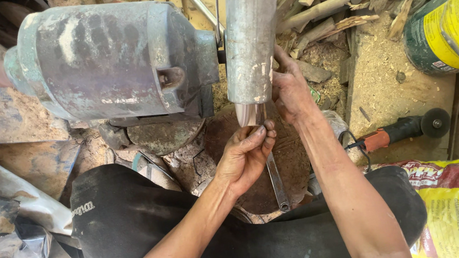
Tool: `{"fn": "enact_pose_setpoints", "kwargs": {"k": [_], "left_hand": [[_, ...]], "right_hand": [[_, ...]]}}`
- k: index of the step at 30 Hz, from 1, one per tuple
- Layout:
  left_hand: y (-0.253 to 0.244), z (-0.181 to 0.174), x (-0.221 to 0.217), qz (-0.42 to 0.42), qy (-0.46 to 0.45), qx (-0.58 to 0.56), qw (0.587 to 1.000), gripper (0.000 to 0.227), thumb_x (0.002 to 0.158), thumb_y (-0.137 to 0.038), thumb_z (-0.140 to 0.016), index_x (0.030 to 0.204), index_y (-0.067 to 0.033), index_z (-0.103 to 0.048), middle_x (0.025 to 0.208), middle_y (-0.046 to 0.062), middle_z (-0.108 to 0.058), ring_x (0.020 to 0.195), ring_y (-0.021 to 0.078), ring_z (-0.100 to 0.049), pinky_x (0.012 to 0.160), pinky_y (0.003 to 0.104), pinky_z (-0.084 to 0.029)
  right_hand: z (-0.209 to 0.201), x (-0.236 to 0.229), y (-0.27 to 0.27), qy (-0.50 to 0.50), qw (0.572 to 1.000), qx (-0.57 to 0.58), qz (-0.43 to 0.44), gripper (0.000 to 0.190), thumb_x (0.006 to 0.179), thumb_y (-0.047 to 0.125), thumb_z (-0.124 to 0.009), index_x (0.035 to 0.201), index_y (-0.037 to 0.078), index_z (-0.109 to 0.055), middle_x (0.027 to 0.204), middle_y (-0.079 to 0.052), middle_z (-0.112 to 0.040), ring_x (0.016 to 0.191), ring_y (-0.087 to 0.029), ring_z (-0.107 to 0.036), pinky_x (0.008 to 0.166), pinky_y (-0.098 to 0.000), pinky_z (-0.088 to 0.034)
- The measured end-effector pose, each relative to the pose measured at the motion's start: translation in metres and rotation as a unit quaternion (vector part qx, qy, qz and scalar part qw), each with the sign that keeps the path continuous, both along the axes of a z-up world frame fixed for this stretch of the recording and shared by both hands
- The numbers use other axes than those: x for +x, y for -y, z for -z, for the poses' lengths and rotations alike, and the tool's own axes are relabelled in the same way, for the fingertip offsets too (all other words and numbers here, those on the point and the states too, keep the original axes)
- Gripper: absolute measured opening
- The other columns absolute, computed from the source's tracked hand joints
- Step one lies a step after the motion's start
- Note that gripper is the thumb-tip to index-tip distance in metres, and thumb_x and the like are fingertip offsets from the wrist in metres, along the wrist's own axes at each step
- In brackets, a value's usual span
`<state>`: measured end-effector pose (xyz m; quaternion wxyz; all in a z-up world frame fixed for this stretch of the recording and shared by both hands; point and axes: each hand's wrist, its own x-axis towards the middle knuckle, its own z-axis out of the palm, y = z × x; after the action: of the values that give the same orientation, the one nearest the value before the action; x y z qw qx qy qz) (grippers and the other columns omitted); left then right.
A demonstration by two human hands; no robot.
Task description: The person sits on the floor and uses a bench grinder to smooth and shape a curved wooden piece. They hold the wood with both hands, repeatedly pressing it against the spinning grinding wheel and rotating it to work different surfaces.
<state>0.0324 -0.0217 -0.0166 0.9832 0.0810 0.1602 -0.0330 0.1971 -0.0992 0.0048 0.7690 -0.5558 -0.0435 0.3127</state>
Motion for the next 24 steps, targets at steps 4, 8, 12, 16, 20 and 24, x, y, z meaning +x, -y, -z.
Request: {"fn": "enact_pose_setpoints", "kwargs": {"k": [4, 8, 12, 16, 20, 24], "left_hand": [[0.001, -0.002, -0.005, 0.008, -0.007, 0.025, 1.0, 0.033, 0.091, -0.006, -0.075, 0.12, 0.0002, -0.061, 0.109, 0.009, -0.069, 0.1, 0.0153, -0.066, 0.095, 0.027, -0.055], [0.002, -0.003, -0.009, 0.014, -0.014, 0.031, 0.999, 0.032, 0.091, -0.012, -0.078, 0.117, -0.0021, -0.062, 0.107, 0.009, -0.071, 0.098, 0.0153, -0.067, 0.093, 0.027, -0.056], [0.005, 0.0, -0.015, 0.017, -0.034, 0.033, 0.999, 0.029, 0.093, -0.021, -0.077, 0.111, -0.0034, -0.063, 0.102, 0.009, -0.072, 0.094, 0.0166, -0.068, 0.09, 0.028, -0.057], [0.009, 0.004, -0.022, 0.033, -0.026, 0.035, 0.999, 0.027, 0.096, -0.023, -0.075, 0.111, -0.0034, -0.064, 0.102, 0.008, -0.072, 0.094, 0.0151, -0.067, 0.09, 0.028, -0.056], [0.011, 0.006, -0.03, 0.047, -0.014, 0.037, 0.998, 0.027, 0.096, -0.022, -0.075, 0.113, -0.0038, -0.064, 0.103, 0.007, -0.072, 0.095, 0.0147, -0.067, 0.092, 0.028, -0.055], [0.015, 0.004, -0.038, 0.063, 0.006, 0.044, 0.997, 0.033, 0.095, -0.024, -0.075, 0.12, -0.004, -0.066, 0.102, 0.005, -0.072, 0.095, 0.0148, -0.067, 0.092, 0.028, -0.053]], "right_hand": [[-0.001, -0.004, 0.004, 0.014, 0.999, 0.025, -0.021, 0.075, 0.094, -0.003, -0.058, 0.163, 0.003, -0.028, 0.131, -0.024, -0.065, 0.106, -0.022, -0.072, 0.093, -0.0362, -0.062], [-0.001, -0.01, 0.008, 0.001, 1.0, -0.015, -0.015, 0.082, 0.09, 0.002, -0.062, 0.163, 0.007, -0.023, 0.126, -0.022, -0.062, 0.107, -0.025, -0.072, 0.095, -0.0371, -0.064], [-0.001, -0.017, 0.013, 0.006, 0.999, -0.037, -0.019, 0.084, 0.091, 0.006, -0.067, 0.164, 0.007, -0.025, 0.123, -0.022, -0.061, 0.102, -0.027, -0.069, 0.088, -0.0381, -0.061], [0.0, -0.025, 0.018, 0.021, 0.999, -0.029, -0.031, 0.092, 0.084, 0.01, -0.074, 0.163, 0.008, -0.026, 0.131, -0.019, -0.061, 0.113, -0.026, -0.066, 0.099, -0.0405, -0.058], [0.0, -0.032, 0.024, 0.022, 0.998, -0.005, -0.05, 0.098, 0.081, 0.016, -0.081, 0.163, 0.006, -0.028, 0.135, -0.022, -0.061, 0.123, -0.027, -0.063, 0.109, -0.0429, -0.052], [-0.002, -0.038, 0.028, 0.026, 0.997, -0.033, -0.065, 0.1, 0.08, 0.022, -0.082, 0.161, 0.008, -0.025, 0.138, -0.021, -0.065, 0.125, -0.026, -0.063, 0.11, -0.0438, -0.051]]}}
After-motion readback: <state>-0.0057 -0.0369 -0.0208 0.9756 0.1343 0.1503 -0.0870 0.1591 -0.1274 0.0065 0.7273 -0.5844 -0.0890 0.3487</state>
